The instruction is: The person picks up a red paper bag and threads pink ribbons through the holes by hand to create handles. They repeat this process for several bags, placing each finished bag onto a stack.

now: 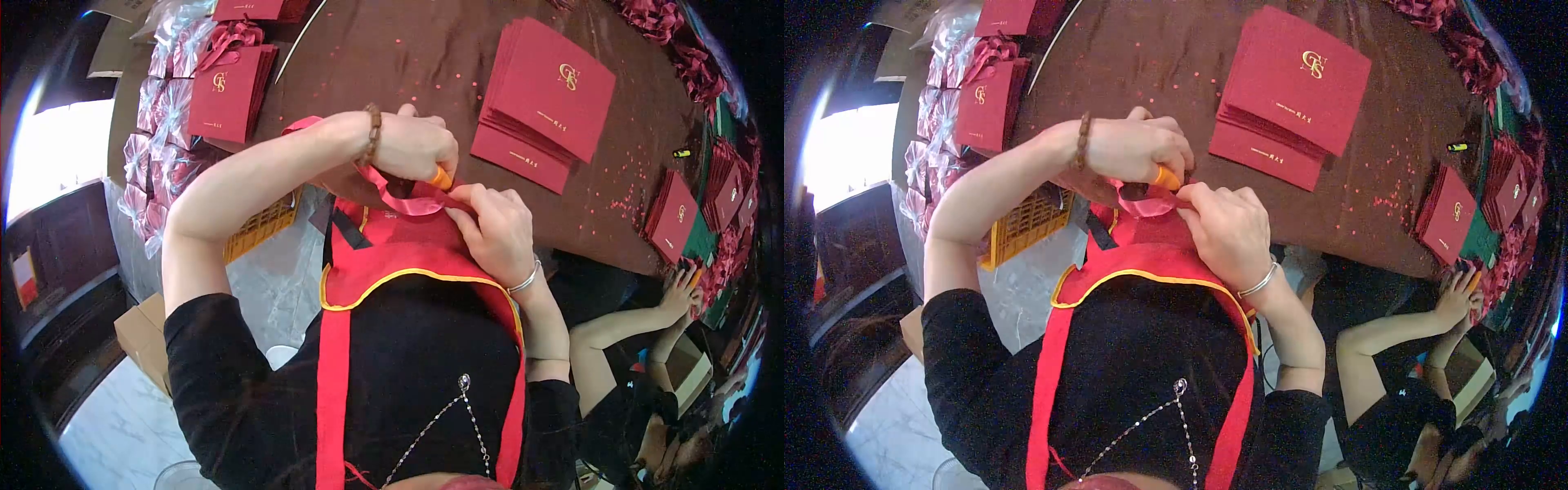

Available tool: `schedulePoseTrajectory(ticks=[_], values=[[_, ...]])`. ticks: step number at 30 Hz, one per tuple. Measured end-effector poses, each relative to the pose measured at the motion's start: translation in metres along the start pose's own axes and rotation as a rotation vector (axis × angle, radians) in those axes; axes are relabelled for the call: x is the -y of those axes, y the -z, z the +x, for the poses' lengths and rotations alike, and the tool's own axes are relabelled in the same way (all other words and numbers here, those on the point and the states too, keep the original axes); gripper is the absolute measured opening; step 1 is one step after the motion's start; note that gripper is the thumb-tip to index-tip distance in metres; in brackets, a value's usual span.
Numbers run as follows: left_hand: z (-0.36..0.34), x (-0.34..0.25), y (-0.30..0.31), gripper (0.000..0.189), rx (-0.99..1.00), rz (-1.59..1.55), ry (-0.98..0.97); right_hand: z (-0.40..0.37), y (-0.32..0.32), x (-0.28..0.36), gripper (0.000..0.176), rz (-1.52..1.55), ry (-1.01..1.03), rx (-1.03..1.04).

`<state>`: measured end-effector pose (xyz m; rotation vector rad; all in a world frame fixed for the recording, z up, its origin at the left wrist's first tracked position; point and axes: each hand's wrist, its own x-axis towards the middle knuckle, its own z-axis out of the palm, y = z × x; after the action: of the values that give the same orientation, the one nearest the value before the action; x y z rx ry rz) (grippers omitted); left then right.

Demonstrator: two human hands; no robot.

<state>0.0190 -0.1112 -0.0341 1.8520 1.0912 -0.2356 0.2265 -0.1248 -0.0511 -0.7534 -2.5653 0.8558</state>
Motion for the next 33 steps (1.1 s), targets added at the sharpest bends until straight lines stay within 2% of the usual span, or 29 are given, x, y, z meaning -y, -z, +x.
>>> schedulePoseTrajectory(ticks=[1,3,5,6,9,15,17,19,21,22,24,26,27,28,29,31,33], values=[[0.004,0.004,0.001,0.022,0.073,-0.043,-0.065,0.001,0.000,0.002,0.014,-0.001,0.002,0.001],[0.012,0.013,0.003,0.021,0.086,-0.131,-0.120,0.003,0.001,0.004,0.012,-0.006,0.049,-0.049],[0.027,0.028,-0.004,0.021,0.270,-0.415,-0.281,0.002,0.001,0.004,0.013,-0.004,0.057,-0.045],[0.026,0.026,-0.006,0.020,0.238,-0.528,-0.233,0.002,0.001,0.004,0.014,-0.002,0.060,-0.042],[0.025,0.021,-0.004,0.018,0.194,-0.454,-0.257,0.001,0.001,-0.001,0.014,0.043,0.045,-0.028],[0.017,0.019,-0.017,0.012,-0.012,-0.551,-0.090,0.004,0.000,-0.007,0.016,0.125,-0.017,-0.003],[0.015,0.018,-0.018,0.009,-0.146,-0.539,-0.141,0.004,0.000,-0.010,0.015,0.197,-0.033,0.017],[0.020,0.024,-0.015,0.011,-0.318,-0.784,-0.086,0.005,0.004,-0.007,0.017,0.234,0.037,0.087],[0.020,0.026,-0.012,0.013,-0.511,-0.663,-0.050,0.006,0.006,-0.005,0.017,0.198,0.027,0.090],[0.017,0.027,-0.010,0.016,-0.576,-0.507,-0.062,0.006,0.004,-0.006,0.017,0.191,-0.022,0.070],[0.007,0.024,-0.004,0.015,-0.715,-0.288,0.083,0.003,-0.002,-0.015,0.018,0.140,-0.137,0.108],[-0.005,0.036,-0.006,0.020,-0.826,-0.308,-0.003,0.007,-0.004,-0.020,0.022,-0.017,0.011,0.008],[-0.014,0.043,-0.009,0.023,-0.832,-0.426,0.026,0.004,-0.002,-0.017,0.029,-0.107,-0.082,0.120],[-0.024,0.050,-0.012,0.027,-0.835,-0.543,0.053,0.002,-0.002,-0.017,0.029,-0.104,-0.084,0.119],[-0.036,0.061,-0.018,0.032,-0.901,-0.279,0.017,-0.001,-0.003,-0.019,0.033,-0.087,-0.074,0.049],[-0.064,0.074,-0.030,0.034,-0.871,0.118,0.047,-0.010,-0.008,-0.028,0.039,-0.011,-0.098,-0.112],[-0.091,0.064,-0.051,0.032,-0.815,0.278,0.171,-0.019,-0.003,-0.033,0.038,-0.088,-0.141,-0.173]])
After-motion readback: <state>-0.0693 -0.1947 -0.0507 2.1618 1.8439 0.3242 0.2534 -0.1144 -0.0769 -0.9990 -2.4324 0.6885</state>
